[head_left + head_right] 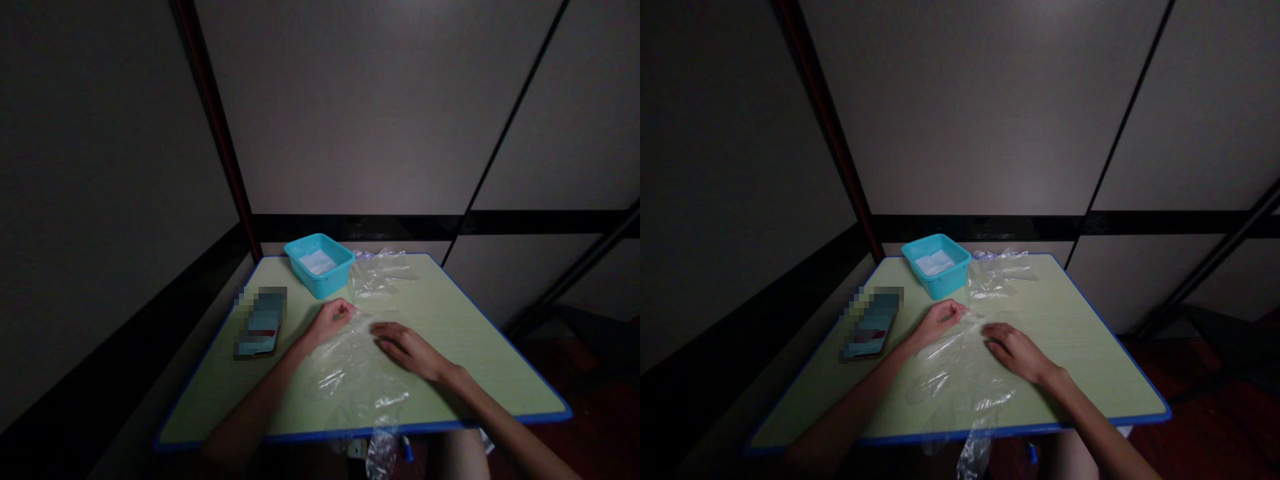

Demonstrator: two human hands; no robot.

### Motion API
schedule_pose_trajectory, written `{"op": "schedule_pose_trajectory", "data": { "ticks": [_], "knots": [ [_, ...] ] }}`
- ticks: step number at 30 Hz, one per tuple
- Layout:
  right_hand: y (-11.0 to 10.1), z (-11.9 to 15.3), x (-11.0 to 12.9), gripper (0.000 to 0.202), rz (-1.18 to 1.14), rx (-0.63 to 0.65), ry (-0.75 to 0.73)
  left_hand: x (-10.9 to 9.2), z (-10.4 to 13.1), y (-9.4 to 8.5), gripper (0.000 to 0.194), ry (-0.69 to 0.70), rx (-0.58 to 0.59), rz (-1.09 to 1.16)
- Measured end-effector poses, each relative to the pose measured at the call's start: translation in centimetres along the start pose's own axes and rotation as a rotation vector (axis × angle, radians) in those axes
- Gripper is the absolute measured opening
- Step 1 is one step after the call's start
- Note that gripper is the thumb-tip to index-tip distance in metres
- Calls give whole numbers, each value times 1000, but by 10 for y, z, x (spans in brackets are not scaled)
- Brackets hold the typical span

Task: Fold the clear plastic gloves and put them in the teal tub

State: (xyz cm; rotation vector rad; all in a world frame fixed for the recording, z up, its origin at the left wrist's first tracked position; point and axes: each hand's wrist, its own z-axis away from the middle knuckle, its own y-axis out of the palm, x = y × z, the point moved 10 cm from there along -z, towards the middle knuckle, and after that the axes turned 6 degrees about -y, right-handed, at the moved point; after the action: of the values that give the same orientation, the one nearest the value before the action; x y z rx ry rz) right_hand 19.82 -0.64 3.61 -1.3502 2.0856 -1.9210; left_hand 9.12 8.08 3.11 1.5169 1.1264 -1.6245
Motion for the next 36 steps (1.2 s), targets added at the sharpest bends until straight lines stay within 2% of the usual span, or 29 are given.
{"op": "schedule_pose_trajectory", "data": {
  "ticks": [5, 8, 10, 12, 15, 17, 21, 24, 26, 28, 31, 34, 36],
  "knots": [
    [-23, 4, -9, 27, 23, -135, 53, -27, 34, 40, 11, 264, 311, -439],
    [-31, 3, -12, 30, 79, -185, 63, -30, 46, 52, 26, 321, 358, -664],
    [-25, 0, -9, 35, 130, -139, 26, -32, 49, 54, 36, 323, 313, -773],
    [-10, -4, -5, 40, 183, -38, -18, -31, 52, 56, 45, 319, 288, -885],
    [11, -7, -6, 50, 245, 104, -41, -20, 60, 65, 56, 314, 341, -1056],
    [19, -6, -11, 55, 270, 153, -36, -11, 66, 67, 58, 312, 374, -1136],
    [19, -1, -23, 59, 319, 182, -1, -5, 70, 59, 54, 320, 355, -1207],
    [16, 2, -30, 60, 349, 180, 30, -11, 62, 38, 46, 284, 203, -1195],
    [15, 3, -32, 61, 367, 174, 40, -12, 51, 17, 38, 195, 60, -1151],
    [16, 3, -33, 61, 382, 166, 44, -5, 40, -4, 32, 45, -52, -1094],
    [18, 5, -35, 61, 395, 150, 56, 8, 30, -26, 32, -122, -144, -1054],
    [16, 5, -35, 61, 412, 114, 75, 6, 29, -31, 38, -120, -201, -1070],
    [12, 2, -32, 61, 427, 77, 84, -4, 34, -23, 39, -47, -237, -1105]
  ]
}}
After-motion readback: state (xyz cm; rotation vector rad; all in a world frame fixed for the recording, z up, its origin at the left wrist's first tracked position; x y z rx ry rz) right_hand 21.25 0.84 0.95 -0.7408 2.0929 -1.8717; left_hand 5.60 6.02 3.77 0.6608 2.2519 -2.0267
